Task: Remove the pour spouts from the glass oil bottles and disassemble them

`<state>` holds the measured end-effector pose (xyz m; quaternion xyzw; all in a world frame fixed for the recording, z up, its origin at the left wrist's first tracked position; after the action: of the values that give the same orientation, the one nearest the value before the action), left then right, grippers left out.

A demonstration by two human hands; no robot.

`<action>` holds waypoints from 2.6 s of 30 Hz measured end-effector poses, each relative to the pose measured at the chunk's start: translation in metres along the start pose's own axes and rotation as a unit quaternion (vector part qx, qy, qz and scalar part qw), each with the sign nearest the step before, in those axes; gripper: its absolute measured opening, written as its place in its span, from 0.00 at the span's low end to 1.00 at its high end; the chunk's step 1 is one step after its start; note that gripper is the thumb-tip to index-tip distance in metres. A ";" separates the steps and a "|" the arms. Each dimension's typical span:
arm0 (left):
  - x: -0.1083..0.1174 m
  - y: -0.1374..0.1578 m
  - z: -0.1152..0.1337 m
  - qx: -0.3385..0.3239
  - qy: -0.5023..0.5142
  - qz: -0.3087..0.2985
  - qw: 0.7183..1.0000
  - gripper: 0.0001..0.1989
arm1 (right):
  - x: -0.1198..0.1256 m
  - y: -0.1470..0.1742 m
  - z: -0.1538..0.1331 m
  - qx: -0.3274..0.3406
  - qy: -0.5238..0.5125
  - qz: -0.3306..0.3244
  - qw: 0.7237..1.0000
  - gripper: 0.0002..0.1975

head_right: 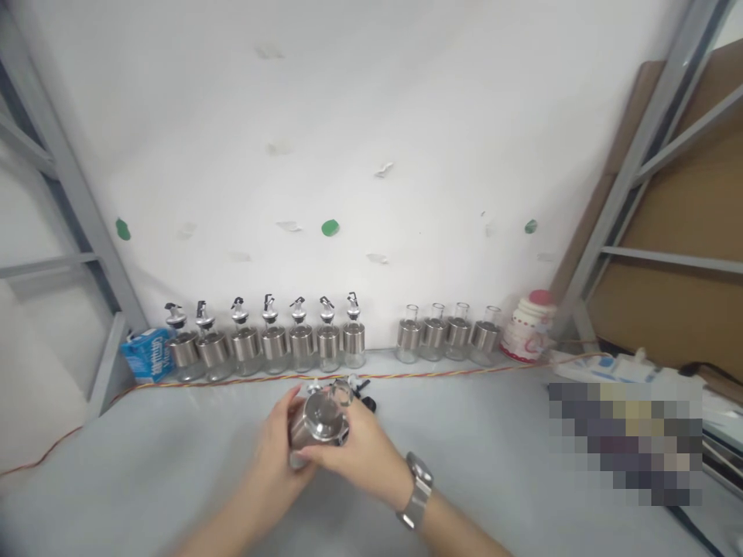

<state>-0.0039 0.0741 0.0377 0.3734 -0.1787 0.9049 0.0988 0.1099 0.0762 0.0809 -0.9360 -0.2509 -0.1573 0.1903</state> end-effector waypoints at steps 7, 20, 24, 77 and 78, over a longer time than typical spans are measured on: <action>-0.008 -0.004 -0.009 0.058 -0.135 -0.062 0.987 0.23 | 0.129 -0.013 0.023 -0.099 0.202 0.231 0.947 0.30; -0.012 -0.004 -0.006 0.042 -0.145 -0.090 0.984 0.15 | 0.168 -0.043 0.110 -0.264 0.364 0.226 0.864 0.31; -0.012 -0.003 0.002 0.020 -0.131 -0.099 0.986 0.14 | 0.163 -0.052 0.115 -0.275 0.397 0.219 0.848 0.29; -0.001 -0.005 0.012 -0.019 -0.058 -0.075 0.995 0.12 | -0.001 -0.001 0.012 0.054 0.308 -0.030 0.949 0.15; 0.000 -0.005 0.013 -0.024 -0.077 -0.069 0.994 0.11 | -0.003 0.000 0.011 0.057 0.312 -0.034 0.948 0.15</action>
<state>0.0055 0.0734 0.0471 0.4508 -0.1810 0.8601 0.1557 0.1091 0.0798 0.0704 -0.8188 -0.2189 -0.4331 0.3067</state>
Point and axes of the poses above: each hand's wrist, its own y-axis away from the middle knuckle, its own x-axis out of the back of the hand, z = x × y, the point moved 9 cm from there along -y, towards the middle knuckle, and after that the axes turned 14 degrees about -z, right-handed, at the moved point
